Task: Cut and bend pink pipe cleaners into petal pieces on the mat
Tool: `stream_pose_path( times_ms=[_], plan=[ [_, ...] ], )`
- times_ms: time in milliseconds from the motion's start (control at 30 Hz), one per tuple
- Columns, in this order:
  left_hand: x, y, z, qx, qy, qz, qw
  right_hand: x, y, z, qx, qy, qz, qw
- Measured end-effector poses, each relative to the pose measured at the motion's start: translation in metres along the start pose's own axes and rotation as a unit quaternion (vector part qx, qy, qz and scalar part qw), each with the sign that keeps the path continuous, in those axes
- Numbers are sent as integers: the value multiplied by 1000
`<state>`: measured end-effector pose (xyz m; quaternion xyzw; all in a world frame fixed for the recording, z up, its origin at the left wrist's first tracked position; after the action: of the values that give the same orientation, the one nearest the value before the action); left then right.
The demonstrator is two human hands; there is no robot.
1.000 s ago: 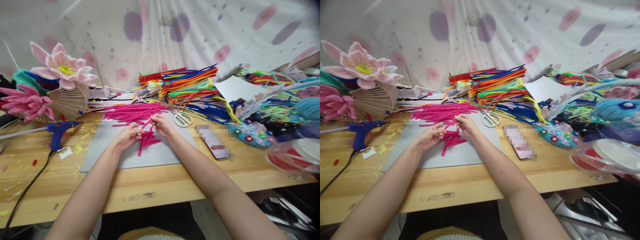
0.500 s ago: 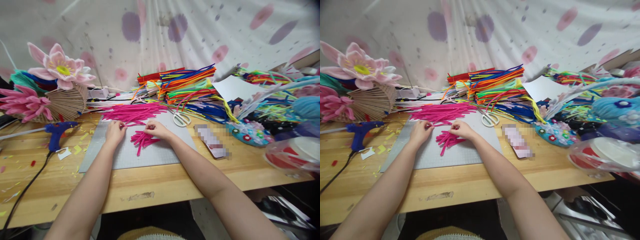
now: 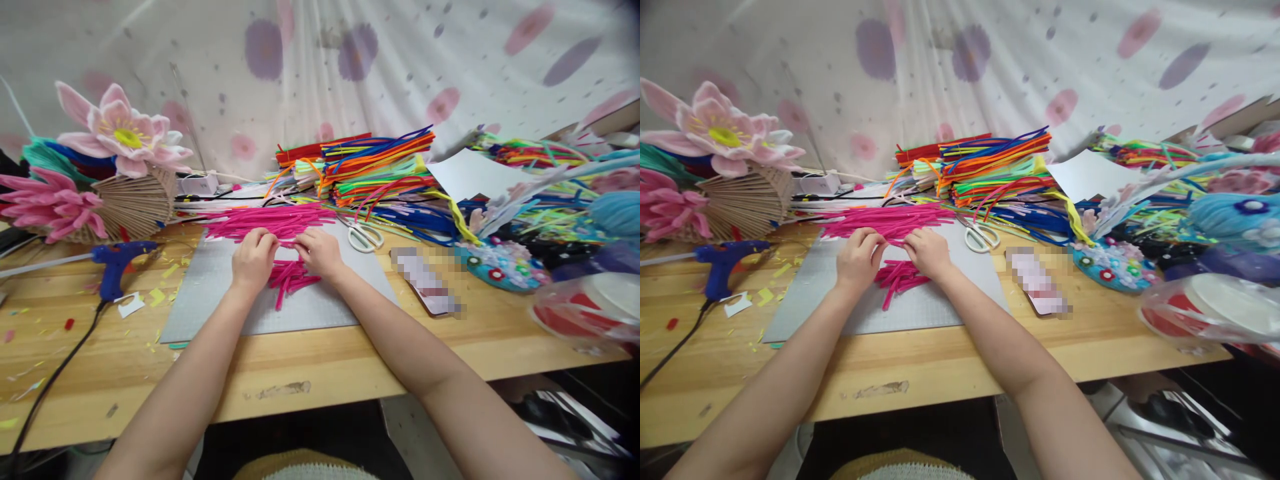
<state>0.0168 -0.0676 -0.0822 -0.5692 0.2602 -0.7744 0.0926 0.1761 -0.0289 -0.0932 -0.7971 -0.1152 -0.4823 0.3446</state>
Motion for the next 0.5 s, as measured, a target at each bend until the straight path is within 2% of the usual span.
stream_pose_path(
  times_ms=[133,200,267,333,400,467,500],
  plan=[
    [-2,2,-10,19,41,6,999,-2,-1,8,-75,-152,84,982],
    [-2,3,-15,60,85,5,995,-3,-3,10,-104,-271,94,952],
    [-5,4,-14,114,184,-15,976,-5,-6,10,-114,-385,81,912],
    [-9,4,-9,169,338,-57,924,-5,-8,7,-106,-476,47,872],
    [-13,5,-1,214,485,-98,842,-5,-9,3,-96,-542,7,835],
    [-16,4,7,240,575,-124,773,-4,-9,0,-97,-589,-25,802],
    [-16,4,10,246,600,-133,749,-4,-8,-1,-99,-607,-34,788]
  ],
)
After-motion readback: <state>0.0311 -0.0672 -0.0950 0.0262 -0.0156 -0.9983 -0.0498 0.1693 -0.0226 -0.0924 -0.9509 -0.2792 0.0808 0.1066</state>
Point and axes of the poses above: each hand's wrist, its own y-axis away from the middle knuckle, its own x-axis out of the back of the hand, z = x × y, the point moved 1 cm from there along -y, towards the middle knuckle, and after that the axes turned 9 degrees about -z, right-handed, at the moved point
